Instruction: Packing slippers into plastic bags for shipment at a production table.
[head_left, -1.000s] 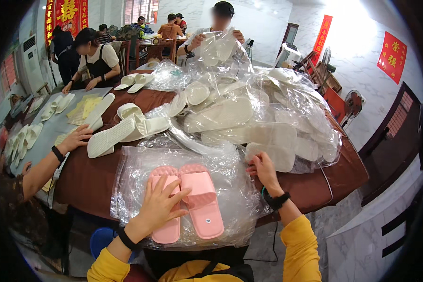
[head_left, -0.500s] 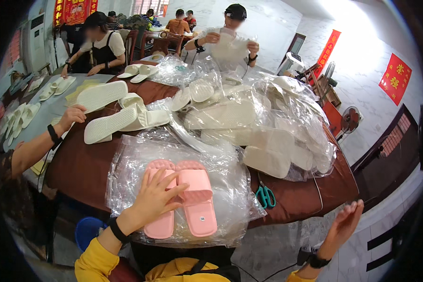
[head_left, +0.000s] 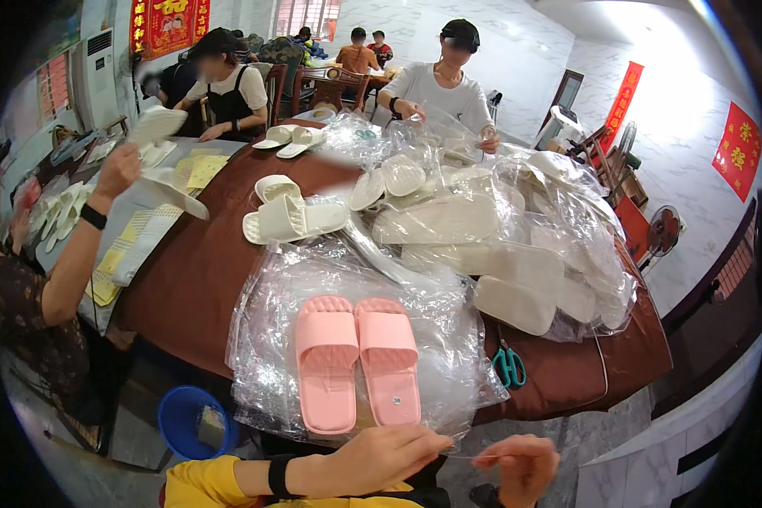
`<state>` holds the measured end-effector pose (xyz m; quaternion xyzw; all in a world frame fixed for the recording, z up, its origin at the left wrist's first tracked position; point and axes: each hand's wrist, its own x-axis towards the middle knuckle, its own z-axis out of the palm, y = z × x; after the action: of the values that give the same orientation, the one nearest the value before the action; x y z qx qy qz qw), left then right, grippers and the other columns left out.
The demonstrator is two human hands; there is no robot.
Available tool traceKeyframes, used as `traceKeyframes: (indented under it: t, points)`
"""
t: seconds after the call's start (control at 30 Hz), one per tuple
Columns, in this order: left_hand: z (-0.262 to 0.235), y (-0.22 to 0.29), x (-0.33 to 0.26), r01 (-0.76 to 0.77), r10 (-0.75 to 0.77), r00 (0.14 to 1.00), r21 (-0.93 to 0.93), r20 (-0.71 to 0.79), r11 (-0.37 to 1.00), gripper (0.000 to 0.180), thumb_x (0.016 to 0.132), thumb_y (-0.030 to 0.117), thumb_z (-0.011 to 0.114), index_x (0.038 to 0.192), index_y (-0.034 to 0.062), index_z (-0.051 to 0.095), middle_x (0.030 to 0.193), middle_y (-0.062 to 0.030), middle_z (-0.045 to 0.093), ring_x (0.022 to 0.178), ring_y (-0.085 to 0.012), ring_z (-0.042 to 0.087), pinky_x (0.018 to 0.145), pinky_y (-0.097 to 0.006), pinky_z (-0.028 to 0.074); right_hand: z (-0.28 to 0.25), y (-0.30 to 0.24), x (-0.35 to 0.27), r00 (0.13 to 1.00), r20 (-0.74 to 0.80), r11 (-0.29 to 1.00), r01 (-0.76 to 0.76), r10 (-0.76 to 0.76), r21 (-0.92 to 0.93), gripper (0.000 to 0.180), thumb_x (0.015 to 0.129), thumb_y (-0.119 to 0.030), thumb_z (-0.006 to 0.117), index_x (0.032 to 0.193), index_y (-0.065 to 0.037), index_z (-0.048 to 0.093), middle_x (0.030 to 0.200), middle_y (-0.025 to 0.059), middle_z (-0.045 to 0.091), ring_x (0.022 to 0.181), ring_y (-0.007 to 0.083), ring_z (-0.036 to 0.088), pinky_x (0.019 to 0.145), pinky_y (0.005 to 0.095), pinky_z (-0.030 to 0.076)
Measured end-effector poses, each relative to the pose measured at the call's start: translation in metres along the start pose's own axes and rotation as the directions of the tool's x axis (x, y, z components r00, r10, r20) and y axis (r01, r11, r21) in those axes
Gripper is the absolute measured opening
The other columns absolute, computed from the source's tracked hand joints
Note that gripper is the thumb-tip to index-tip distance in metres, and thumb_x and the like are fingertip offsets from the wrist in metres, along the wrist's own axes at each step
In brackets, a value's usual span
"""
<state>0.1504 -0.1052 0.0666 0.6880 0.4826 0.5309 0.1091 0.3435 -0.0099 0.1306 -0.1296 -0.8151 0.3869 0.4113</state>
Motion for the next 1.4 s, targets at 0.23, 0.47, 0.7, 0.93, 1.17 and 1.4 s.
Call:
traceKeyframes:
  t: [0.23, 0.47, 0.7, 0.93, 1.17, 1.4]
  points:
    - [-0.041, -0.022, 0.012, -0.038, 0.047, 0.998, 0.214, -0.038, 0.976, 0.017, 0.085, 0.012, 0.07, 0.099, 0.0051, 0.064, 0.089, -0.0085, 0.063, 0.078, -0.0269, 0.064, 0.066, -0.036, 0.053, -0.059, 0.043, -0.011, 0.802, -0.58, 0.985, -0.059, 0.143, 0.163, 0.009, 0.101, -0.015, 0.054, 0.099, -0.006, 0.053, 0.083, 0.0038, 0.054, 0.065, 0.0097, 0.052, 0.056, 0.0182, 0.041]
    - [-0.083, -0.008, 0.005, -0.293, 0.219, 0.955, 0.507, 0.202, 0.811, 0.022, 0.077, 0.018, 0.078, 0.089, 0.0059, 0.063, 0.087, -0.0053, 0.063, 0.076, -0.0217, 0.065, 0.066, -0.033, 0.053, -0.064, 0.078, 0.002, 0.987, -0.088, 0.912, -0.155, 0.131, -0.379, 0.015, 0.089, -0.004, 0.061, 0.103, -0.003, 0.068, 0.084, 0.0097, 0.061, 0.071, 0.0204, 0.063, 0.062, 0.0307, 0.05]
    - [-0.088, 0.002, -0.047, -0.231, 0.125, 0.97, 0.641, 0.207, 0.732, 0.015, 0.08, 0.018, 0.073, 0.08, 0.0099, 0.06, 0.082, 0.0003, 0.058, 0.074, -0.0153, 0.06, 0.063, -0.027, 0.048, -0.02, 0.101, 0.026, 0.923, 0.386, 0.786, 0.243, -0.006, -0.569, 0.034, 0.074, 0.005, 0.065, 0.106, -0.006, 0.067, 0.094, 0.0085, 0.064, 0.083, 0.0275, 0.066, 0.068, 0.0367, 0.054]
    - [-0.09, -0.018, -0.067, -0.111, 0.003, 0.984, 0.604, 0.177, 0.789, 0.017, 0.077, 0.016, 0.077, 0.081, 0.0085, 0.063, 0.082, -0.0019, 0.062, 0.071, -0.0198, 0.062, 0.064, -0.031, 0.05, 0.027, 0.112, 0.073, 0.874, 0.46, 0.798, 0.386, -0.155, -0.463, 0.03, 0.075, 0.004, 0.066, 0.103, -0.006, 0.064, 0.099, 0.0076, 0.063, 0.085, 0.0254, 0.066, 0.069, 0.0347, 0.054]
    - [-0.08, 0.002, -0.073, -0.16, 0.013, 0.973, 0.635, 0.23, 0.756, 0.02, 0.079, 0.02, 0.076, 0.075, 0.0099, 0.059, 0.077, -0.0004, 0.058, 0.071, -0.0167, 0.061, 0.062, -0.028, 0.047, 0.059, 0.119, 0.077, 0.823, 0.541, 0.821, 0.424, -0.174, -0.382, 0.028, 0.076, 0.002, 0.065, 0.103, -0.008, 0.063, 0.104, 0.0055, 0.061, 0.085, 0.024, 0.064, 0.072, 0.0342, 0.054]
    - [-0.083, -0.002, -0.074, -0.184, -0.029, 0.966, 0.76, 0.257, 0.623, 0.006, 0.081, 0.016, 0.066, 0.08, 0.0127, 0.061, 0.074, 0.0018, 0.051, 0.071, -0.0138, 0.054, 0.063, -0.026, 0.042, 0.089, 0.13, 0.083, 0.721, 0.63, 0.642, 0.634, -0.29, -0.43, 0.016, 0.077, -0.012, 0.062, 0.093, -0.009, 0.062, 0.09, 0.0034, 0.052, 0.088, 0.0176, 0.057, 0.072, 0.0303, 0.049]
